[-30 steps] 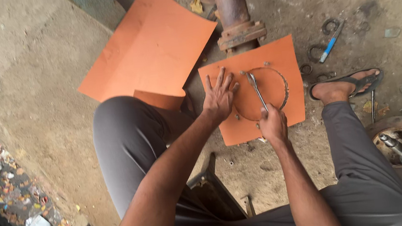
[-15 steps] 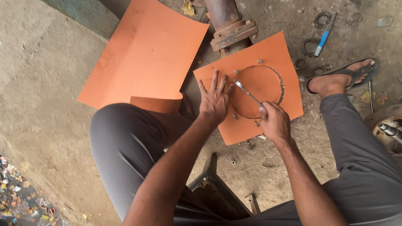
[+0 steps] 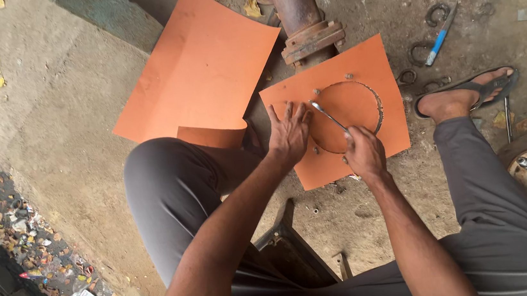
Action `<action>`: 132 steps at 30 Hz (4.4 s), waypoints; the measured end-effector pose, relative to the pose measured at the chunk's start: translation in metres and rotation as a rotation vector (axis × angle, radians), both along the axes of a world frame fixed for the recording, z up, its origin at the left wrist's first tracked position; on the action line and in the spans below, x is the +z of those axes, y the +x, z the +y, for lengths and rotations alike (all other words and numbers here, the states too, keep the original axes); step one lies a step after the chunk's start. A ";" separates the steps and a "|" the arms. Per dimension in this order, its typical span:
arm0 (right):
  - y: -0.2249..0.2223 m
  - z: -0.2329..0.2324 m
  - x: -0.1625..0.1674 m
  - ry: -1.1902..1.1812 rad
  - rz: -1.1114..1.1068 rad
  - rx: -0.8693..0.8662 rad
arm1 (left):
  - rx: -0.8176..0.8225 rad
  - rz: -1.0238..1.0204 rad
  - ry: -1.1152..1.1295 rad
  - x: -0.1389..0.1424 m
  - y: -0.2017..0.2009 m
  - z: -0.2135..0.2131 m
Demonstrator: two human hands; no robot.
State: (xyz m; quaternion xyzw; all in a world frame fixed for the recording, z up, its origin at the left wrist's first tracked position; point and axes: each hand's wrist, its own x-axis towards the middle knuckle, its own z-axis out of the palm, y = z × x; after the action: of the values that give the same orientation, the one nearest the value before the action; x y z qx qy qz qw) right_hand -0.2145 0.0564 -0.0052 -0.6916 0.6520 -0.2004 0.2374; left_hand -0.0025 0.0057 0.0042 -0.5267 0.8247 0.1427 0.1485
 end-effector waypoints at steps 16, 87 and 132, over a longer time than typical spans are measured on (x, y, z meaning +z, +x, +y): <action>0.005 0.002 -0.005 -0.012 0.008 0.004 | 0.042 0.022 -0.024 -0.009 -0.002 0.001; 0.128 0.103 0.029 0.479 -0.651 -0.533 | -0.154 0.348 -0.118 -0.008 0.027 -0.020; 0.154 0.108 0.001 0.308 -0.445 -0.623 | -0.071 0.190 -0.011 0.001 0.018 -0.009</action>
State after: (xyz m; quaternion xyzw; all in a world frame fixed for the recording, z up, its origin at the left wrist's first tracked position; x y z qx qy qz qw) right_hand -0.0605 0.1646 -0.0042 -0.3573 0.7852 -0.3074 0.4016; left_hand 0.0160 -0.0030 0.0050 -0.4822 0.8539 0.1823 0.0717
